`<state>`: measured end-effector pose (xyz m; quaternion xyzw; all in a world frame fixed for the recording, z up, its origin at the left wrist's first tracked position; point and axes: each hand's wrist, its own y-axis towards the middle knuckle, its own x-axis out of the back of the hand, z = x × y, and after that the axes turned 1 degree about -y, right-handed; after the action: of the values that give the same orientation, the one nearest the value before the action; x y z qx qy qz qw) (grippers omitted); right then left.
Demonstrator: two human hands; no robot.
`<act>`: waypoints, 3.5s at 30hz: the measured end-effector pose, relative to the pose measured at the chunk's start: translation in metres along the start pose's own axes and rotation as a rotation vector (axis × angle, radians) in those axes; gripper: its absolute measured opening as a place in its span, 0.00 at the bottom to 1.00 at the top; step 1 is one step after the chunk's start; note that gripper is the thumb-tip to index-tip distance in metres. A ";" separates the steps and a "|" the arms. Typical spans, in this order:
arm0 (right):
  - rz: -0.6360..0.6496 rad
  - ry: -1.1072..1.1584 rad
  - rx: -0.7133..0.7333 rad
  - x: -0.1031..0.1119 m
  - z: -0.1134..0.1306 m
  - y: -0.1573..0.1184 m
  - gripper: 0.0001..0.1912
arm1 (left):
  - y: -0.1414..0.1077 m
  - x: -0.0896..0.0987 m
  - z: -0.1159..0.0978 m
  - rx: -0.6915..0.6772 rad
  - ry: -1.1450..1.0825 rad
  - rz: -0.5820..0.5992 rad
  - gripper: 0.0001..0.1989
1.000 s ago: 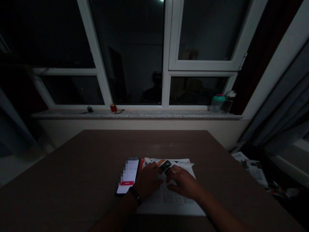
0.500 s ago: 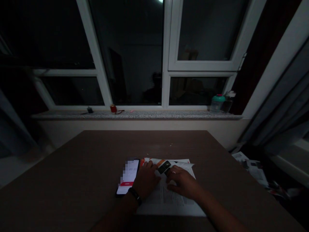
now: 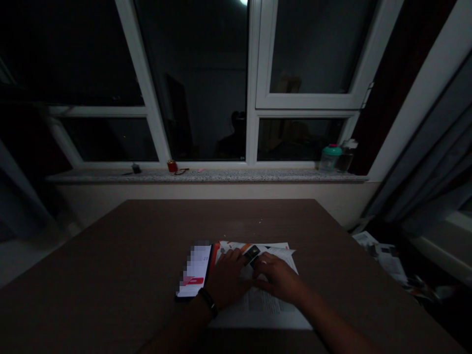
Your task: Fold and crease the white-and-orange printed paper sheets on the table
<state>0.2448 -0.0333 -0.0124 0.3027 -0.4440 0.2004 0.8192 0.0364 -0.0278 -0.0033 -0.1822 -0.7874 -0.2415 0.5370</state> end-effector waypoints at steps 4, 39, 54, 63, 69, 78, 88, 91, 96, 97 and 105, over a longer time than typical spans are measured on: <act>-0.009 0.009 0.015 0.001 0.001 0.001 0.04 | -0.001 0.001 -0.003 -0.016 -0.016 0.002 0.32; -0.075 -0.020 -0.146 -0.005 0.002 0.007 0.16 | 0.001 -0.003 -0.005 -0.056 -0.120 -0.005 0.23; -0.090 -0.032 -0.151 -0.009 -0.003 0.009 0.17 | 0.001 0.000 -0.005 -0.100 -0.088 0.029 0.26; -0.058 -0.055 -0.143 -0.005 -0.002 0.008 0.17 | 0.001 -0.002 -0.002 -0.114 -0.109 0.033 0.25; -0.054 -0.055 -0.135 -0.003 -0.001 0.007 0.19 | 0.002 -0.002 0.000 -0.162 -0.110 0.010 0.20; -0.045 -0.036 -0.137 -0.003 -0.002 0.006 0.20 | 0.002 0.000 -0.001 -0.138 -0.112 0.030 0.21; -0.056 -0.009 -0.144 -0.003 -0.002 0.006 0.22 | 0.001 -0.001 0.001 -0.153 -0.135 0.031 0.24; -0.042 0.021 -0.125 0.000 -0.003 0.003 0.22 | 0.001 -0.001 0.002 -0.152 -0.133 0.036 0.24; -0.018 0.060 -0.108 0.008 0.001 -0.001 0.22 | 0.002 -0.001 0.003 -0.148 -0.150 0.039 0.24; -0.017 0.052 -0.116 0.009 0.002 -0.001 0.22 | 0.002 -0.001 0.003 -0.141 -0.151 0.047 0.24; 0.011 -0.039 -0.161 0.008 0.006 -0.001 0.21 | 0.003 0.004 0.000 -0.095 -0.175 0.082 0.20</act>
<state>0.2459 -0.0375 -0.0028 0.2373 -0.4762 0.1625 0.8310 0.0367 -0.0252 0.0007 -0.2599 -0.8109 -0.2396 0.4664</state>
